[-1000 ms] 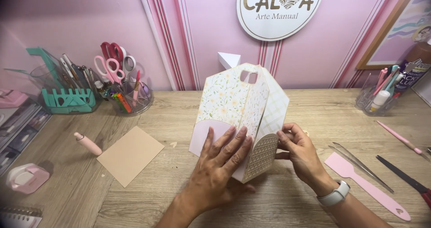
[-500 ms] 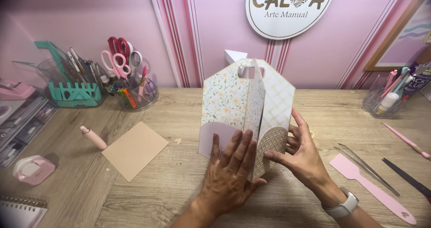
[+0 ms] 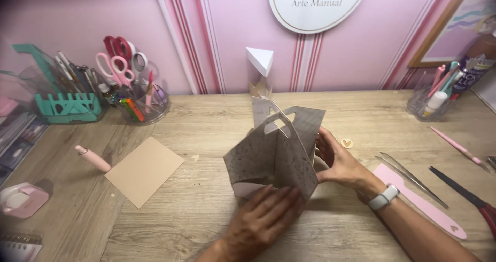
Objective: The person applies glue to the edges of a flat cardboard piece and attaches it to a partially assembled paper box. They then fold and press the flaps to secure the box structure.
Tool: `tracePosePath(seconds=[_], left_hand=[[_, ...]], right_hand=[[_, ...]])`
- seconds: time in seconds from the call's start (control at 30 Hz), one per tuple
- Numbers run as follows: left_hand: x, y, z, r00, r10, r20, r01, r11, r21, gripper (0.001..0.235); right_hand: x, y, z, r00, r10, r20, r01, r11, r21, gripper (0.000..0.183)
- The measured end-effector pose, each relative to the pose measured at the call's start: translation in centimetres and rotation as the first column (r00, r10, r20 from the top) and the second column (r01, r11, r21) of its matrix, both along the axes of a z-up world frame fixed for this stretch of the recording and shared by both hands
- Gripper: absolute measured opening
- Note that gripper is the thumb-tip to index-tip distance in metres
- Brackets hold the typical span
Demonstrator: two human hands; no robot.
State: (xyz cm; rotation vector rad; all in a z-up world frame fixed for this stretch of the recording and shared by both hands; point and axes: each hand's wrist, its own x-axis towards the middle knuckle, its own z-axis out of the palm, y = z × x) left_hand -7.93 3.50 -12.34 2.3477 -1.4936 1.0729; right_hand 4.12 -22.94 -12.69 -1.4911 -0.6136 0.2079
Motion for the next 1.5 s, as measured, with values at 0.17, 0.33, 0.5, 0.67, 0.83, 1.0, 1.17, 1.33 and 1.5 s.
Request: tracePosePath(seconds=[0.17,0.33,0.5,0.67,0.83,1.0,1.17,1.33,1.5], left_hand=[[0.8,-1.7,1.6,0.981,0.111,-0.159,-0.154,0.945,-0.288,0.043],[2.3,-2.4,1.7,0.944,0.241,-0.224,-0.253,0.967,-0.028,0.03],[3.4,-2.7,2.0,0.841,0.267,-0.471,-0.202,0.962,0.186,0.03],[1.9,-1.4,5.1,0.966,0.041,-0.256,-0.063,0.995,-0.078,0.046],[3.2,-1.4,13.3,0.985,-0.162,0.057,0.158,0.986,0.06,0.018],[6.5,-3.5,15.6,0.972,-0.197,-0.127,0.224,0.939,0.261,0.029],[6.8,-4.1,15.9,0.976,-0.198,-0.095,0.214,0.953,0.213,0.022],[7.3,-4.3,15.6,0.976,-0.211,-0.061,0.219,0.959,0.18,0.026],[7.3,-4.0,15.6,0.974,-0.215,-0.067,0.223,0.959,0.174,0.024]], right_hand=[[0.7,-0.2,-1.2,0.998,-0.012,0.064,0.019,0.994,-0.109,0.113],[0.7,-0.5,-2.6,0.989,-0.139,0.056,0.15,0.928,-0.341,0.122],[0.5,0.2,-3.6,0.96,-0.093,0.263,0.126,0.986,-0.112,0.11],[-1.5,-1.2,0.9,0.966,-0.1,0.24,0.151,0.967,-0.203,0.151],[-10.7,0.4,6.4,0.637,-0.477,0.605,0.645,0.76,-0.081,0.067],[-13.7,5.2,5.8,0.376,-0.562,0.736,0.855,0.517,-0.042,0.026],[-13.0,5.5,4.3,0.312,-0.627,0.714,0.914,0.403,-0.044,0.011],[-13.4,5.9,1.1,0.379,-0.656,0.652,0.906,0.408,-0.115,0.012],[-13.6,5.8,0.1,0.425,-0.649,0.631,0.888,0.434,-0.151,0.012]])
